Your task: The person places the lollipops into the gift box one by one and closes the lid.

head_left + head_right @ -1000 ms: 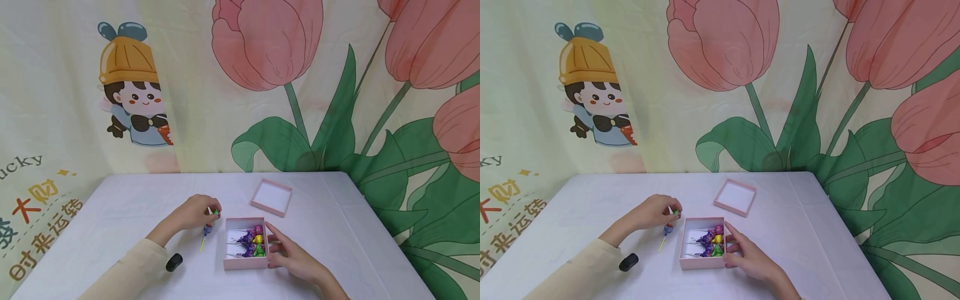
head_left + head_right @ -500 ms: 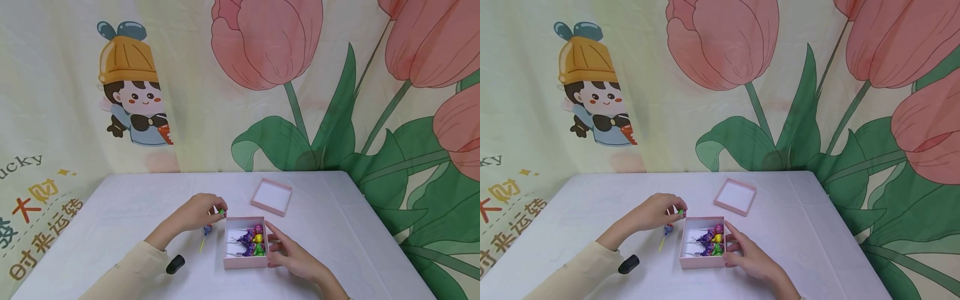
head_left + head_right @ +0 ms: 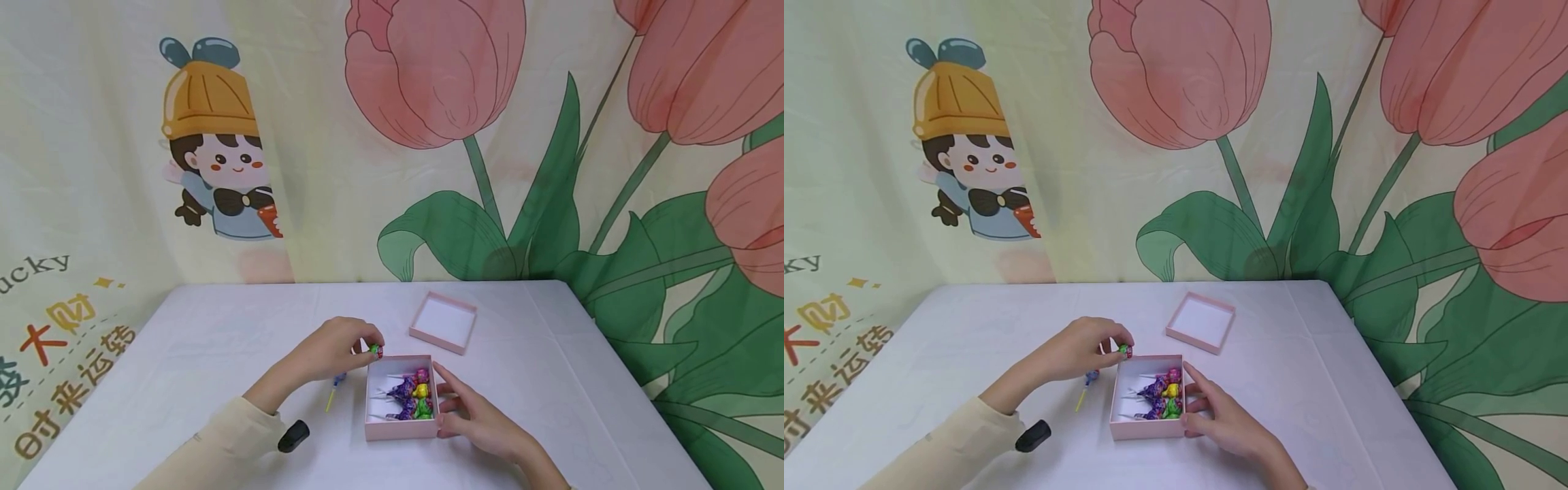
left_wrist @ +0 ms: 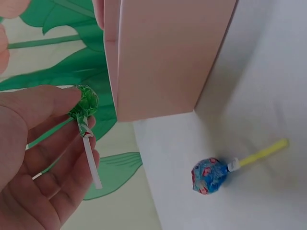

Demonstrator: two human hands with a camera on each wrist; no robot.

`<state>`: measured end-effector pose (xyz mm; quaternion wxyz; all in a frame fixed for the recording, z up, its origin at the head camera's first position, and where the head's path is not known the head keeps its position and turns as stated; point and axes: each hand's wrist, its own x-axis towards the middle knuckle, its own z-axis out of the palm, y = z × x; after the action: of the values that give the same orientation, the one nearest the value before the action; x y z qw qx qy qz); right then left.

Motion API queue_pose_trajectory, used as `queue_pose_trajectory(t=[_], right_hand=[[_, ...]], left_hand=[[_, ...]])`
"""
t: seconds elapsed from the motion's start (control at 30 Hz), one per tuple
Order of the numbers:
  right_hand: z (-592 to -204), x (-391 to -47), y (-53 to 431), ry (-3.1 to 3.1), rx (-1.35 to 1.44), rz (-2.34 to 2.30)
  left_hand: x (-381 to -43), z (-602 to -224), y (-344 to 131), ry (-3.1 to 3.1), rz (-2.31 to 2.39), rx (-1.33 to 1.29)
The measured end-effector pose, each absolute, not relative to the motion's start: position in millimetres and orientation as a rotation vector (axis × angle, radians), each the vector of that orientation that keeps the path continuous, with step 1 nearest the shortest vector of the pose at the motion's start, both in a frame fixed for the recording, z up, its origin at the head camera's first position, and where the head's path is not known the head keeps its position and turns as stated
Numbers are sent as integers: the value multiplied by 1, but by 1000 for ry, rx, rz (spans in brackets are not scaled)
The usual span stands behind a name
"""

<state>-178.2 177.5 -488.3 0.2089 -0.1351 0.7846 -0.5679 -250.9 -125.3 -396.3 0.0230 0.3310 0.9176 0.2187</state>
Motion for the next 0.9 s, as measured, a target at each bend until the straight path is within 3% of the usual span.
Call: queue_pose_trajectory(t=[0.9], right_hand=[[-488, -178, 180, 2158, -398, -1586]], left_hand=[[-237, -405, -85, 2742, 777, 1204]])
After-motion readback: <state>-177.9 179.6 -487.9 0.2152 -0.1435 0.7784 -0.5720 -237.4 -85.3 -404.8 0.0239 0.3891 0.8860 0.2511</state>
